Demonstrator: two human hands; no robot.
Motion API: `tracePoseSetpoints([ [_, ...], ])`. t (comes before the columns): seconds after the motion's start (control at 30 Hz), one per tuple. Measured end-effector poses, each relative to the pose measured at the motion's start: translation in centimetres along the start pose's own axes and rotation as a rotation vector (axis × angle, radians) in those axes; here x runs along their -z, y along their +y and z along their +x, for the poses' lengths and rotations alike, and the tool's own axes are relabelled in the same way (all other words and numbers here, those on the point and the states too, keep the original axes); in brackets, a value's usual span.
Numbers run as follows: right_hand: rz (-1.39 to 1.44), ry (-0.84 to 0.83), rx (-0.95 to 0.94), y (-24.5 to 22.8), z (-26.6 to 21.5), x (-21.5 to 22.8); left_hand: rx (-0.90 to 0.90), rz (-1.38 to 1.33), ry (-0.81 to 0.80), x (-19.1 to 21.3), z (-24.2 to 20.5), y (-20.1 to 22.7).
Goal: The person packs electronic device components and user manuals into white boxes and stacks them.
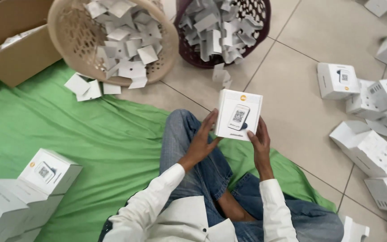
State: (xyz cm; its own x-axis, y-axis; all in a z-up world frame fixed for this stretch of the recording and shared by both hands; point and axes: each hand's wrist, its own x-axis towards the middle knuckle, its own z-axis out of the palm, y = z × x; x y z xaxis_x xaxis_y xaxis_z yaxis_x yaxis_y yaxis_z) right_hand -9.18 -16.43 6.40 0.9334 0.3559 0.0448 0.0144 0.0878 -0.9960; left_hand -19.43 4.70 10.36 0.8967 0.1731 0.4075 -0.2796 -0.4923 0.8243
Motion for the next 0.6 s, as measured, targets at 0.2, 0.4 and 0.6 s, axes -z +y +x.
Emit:
tracePoseSetpoints([
  [0.2,-0.037,-0.475,-0.068,-5.5,2.6,-16.6,0.443,-0.121,0.333,13.4,-8.0,-3.6],
  [0.4,-0.172,-0.882,-0.24,-5.3,0.3,-34.1,0.609,-0.153,0.785,23.1,-20.8,-4.9],
  [0.6,-0.062,-1.26,-0.293,-1.2,-4.3,-46.8,0.4,-0.41,1.288,25.9,-31.7,-7.7],
])
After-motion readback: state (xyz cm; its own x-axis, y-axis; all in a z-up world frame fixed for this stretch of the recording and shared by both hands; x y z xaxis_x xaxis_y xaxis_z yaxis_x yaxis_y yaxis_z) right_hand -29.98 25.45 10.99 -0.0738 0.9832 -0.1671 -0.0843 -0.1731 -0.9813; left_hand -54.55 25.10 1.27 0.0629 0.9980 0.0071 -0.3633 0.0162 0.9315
